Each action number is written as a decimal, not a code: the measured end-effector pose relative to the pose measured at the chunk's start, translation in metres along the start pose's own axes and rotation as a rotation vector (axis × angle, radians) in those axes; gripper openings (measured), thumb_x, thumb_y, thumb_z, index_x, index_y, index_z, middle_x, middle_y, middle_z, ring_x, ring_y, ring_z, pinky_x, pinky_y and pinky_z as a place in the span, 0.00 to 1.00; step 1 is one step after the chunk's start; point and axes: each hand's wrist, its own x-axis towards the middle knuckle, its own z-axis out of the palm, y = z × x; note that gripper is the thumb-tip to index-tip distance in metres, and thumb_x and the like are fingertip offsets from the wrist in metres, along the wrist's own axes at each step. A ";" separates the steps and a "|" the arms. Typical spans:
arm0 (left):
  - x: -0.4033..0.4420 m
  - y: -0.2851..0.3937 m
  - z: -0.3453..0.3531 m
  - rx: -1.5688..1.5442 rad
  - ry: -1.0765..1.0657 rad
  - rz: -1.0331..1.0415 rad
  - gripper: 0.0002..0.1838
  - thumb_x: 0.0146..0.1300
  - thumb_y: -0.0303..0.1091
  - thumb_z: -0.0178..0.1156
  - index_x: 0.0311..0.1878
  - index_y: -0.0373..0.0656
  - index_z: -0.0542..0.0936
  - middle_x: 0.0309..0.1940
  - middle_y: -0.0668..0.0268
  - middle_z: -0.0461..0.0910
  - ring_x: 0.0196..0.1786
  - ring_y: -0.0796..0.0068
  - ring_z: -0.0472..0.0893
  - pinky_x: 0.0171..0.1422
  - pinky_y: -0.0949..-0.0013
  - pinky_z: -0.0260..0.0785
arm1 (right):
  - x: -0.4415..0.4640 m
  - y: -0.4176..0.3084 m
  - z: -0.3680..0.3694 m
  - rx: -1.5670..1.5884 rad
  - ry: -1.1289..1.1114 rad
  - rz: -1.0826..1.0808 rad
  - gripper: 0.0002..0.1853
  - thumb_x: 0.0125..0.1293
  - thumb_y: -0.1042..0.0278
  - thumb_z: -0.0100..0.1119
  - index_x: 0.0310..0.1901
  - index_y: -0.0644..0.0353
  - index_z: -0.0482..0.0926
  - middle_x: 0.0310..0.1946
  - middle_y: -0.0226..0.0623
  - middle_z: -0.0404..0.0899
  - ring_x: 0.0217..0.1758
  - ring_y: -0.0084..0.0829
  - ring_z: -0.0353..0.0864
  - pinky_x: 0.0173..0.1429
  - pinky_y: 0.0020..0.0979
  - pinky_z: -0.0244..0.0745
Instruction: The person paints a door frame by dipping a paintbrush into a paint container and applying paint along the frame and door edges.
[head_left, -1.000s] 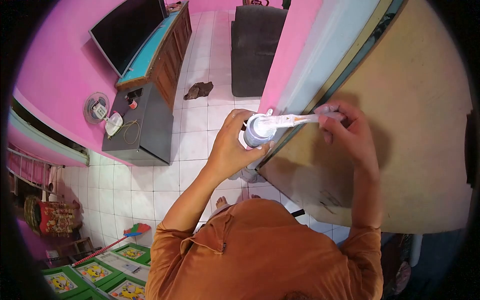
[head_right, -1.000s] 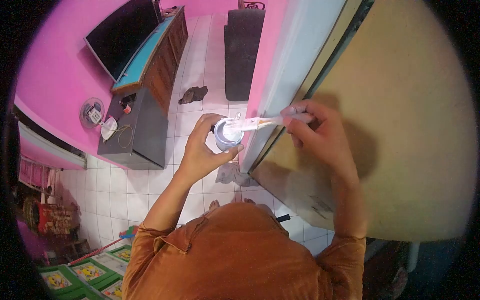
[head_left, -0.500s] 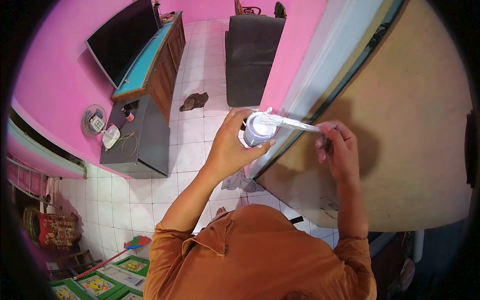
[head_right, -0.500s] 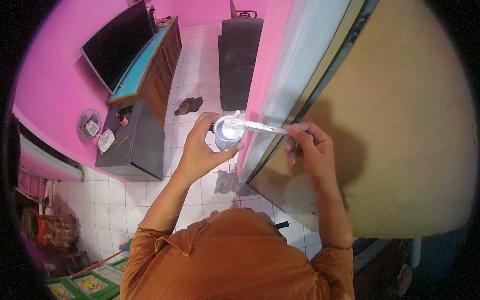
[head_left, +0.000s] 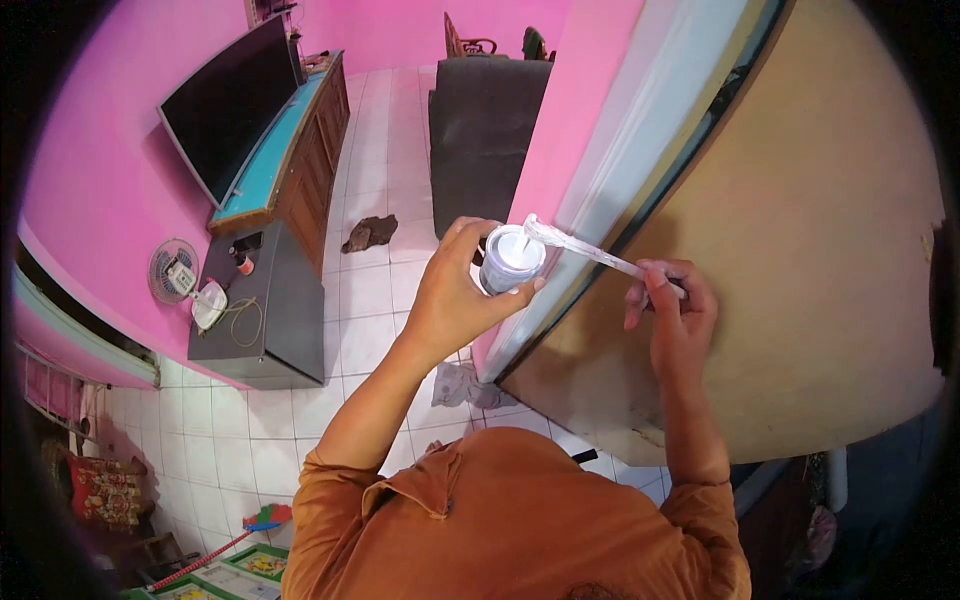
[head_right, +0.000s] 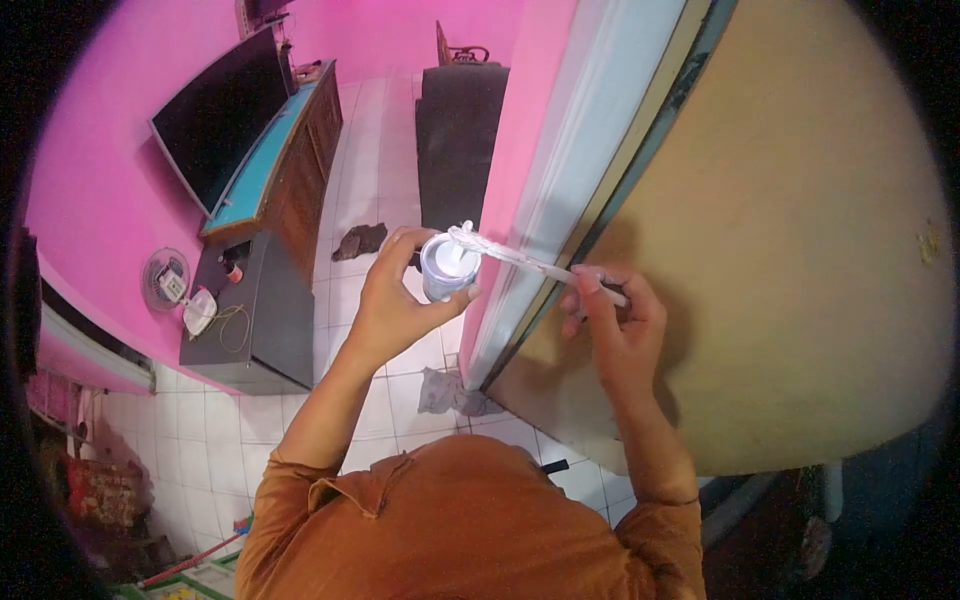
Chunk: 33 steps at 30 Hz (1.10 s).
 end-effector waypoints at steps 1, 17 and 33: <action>0.003 0.003 -0.001 -0.003 0.003 -0.007 0.31 0.49 0.39 0.82 0.55 0.38 0.79 0.49 0.59 0.79 0.54 0.62 0.80 0.61 0.61 0.71 | 0.000 -0.003 0.000 -0.042 -0.005 -0.082 0.08 0.77 0.71 0.61 0.49 0.69 0.81 0.32 0.39 0.84 0.27 0.24 0.81 0.31 0.25 0.76; -0.001 -0.001 0.000 -0.054 0.001 0.110 0.31 0.49 0.42 0.82 0.52 0.36 0.80 0.46 0.56 0.79 0.49 0.59 0.82 0.50 0.62 0.75 | 0.046 -0.158 -0.001 -0.175 0.246 -0.488 0.13 0.76 0.65 0.65 0.49 0.68 0.81 0.29 0.33 0.82 0.24 0.20 0.79 0.30 0.24 0.76; -0.036 -0.030 -0.006 -0.041 -0.058 -0.036 0.30 0.48 0.41 0.83 0.49 0.35 0.80 0.44 0.59 0.79 0.47 0.64 0.82 0.53 0.62 0.75 | 0.235 -0.457 -0.028 -0.551 0.534 -1.174 0.15 0.71 0.62 0.69 0.46 0.69 0.86 0.32 0.36 0.85 0.28 0.21 0.81 0.31 0.26 0.76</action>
